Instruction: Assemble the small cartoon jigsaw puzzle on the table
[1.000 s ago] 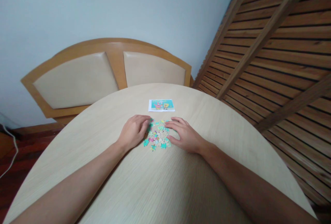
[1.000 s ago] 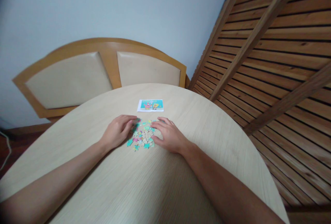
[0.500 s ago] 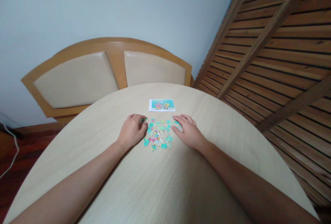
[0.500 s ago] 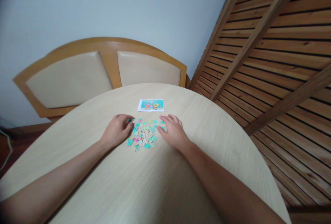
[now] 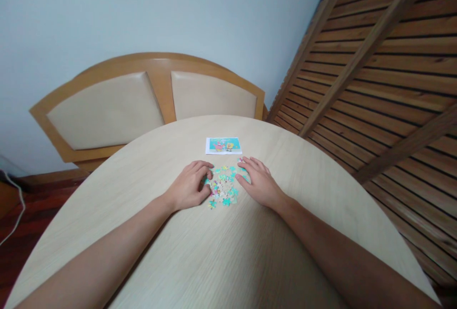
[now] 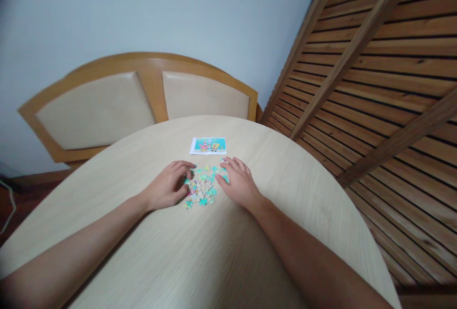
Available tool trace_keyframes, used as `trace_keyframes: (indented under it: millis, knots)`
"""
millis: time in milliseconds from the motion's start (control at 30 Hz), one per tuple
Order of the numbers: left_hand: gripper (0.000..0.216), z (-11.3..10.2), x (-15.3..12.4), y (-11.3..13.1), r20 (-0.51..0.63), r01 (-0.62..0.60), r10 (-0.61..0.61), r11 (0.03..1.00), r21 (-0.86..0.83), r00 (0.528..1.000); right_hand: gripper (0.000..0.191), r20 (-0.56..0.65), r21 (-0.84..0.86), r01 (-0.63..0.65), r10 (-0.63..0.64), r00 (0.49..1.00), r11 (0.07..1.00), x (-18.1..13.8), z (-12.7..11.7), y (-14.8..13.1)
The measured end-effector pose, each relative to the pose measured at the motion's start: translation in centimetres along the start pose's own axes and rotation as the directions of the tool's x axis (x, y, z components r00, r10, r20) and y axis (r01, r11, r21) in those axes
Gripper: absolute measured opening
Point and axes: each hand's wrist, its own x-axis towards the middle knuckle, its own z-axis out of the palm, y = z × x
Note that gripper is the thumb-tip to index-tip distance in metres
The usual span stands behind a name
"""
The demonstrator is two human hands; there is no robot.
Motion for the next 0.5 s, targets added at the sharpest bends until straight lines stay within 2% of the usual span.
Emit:
trace_keyframes:
  millis: [133, 267, 367, 500]
  knots:
    - [0.016, 0.0, -0.1, 0.0, 0.024, -0.011, 0.012, 1.0, -0.009, 1.0, 0.04, 0.01, 0.067, 0.174, -0.175, 0.985, 0.983, -0.2, -0.8, -0.6]
    - [0.015, -0.1, -0.1, -0.1, 0.04, -0.028, 0.03, 0.999, -0.042, 0.999, 0.034, 0.068, 0.1, 0.359, -0.366, 0.928, 0.928, -0.5, -1.5, -1.3]
    - [0.016, -0.2, -0.1, -0.2, 0.038, -0.038, 0.041, 0.997, -0.073, 0.998, 0.026, 0.082, 0.112, 0.413, -0.423, 0.902, 0.904, -0.6, -1.7, -1.5]
    - [0.016, -0.1, -0.2, -0.3, 0.041, -0.056, 0.06, 0.994, -0.099, 0.997, 0.022, 0.052, 0.137, 0.437, -0.447, 0.893, 0.889, -0.5, -1.4, -1.2]
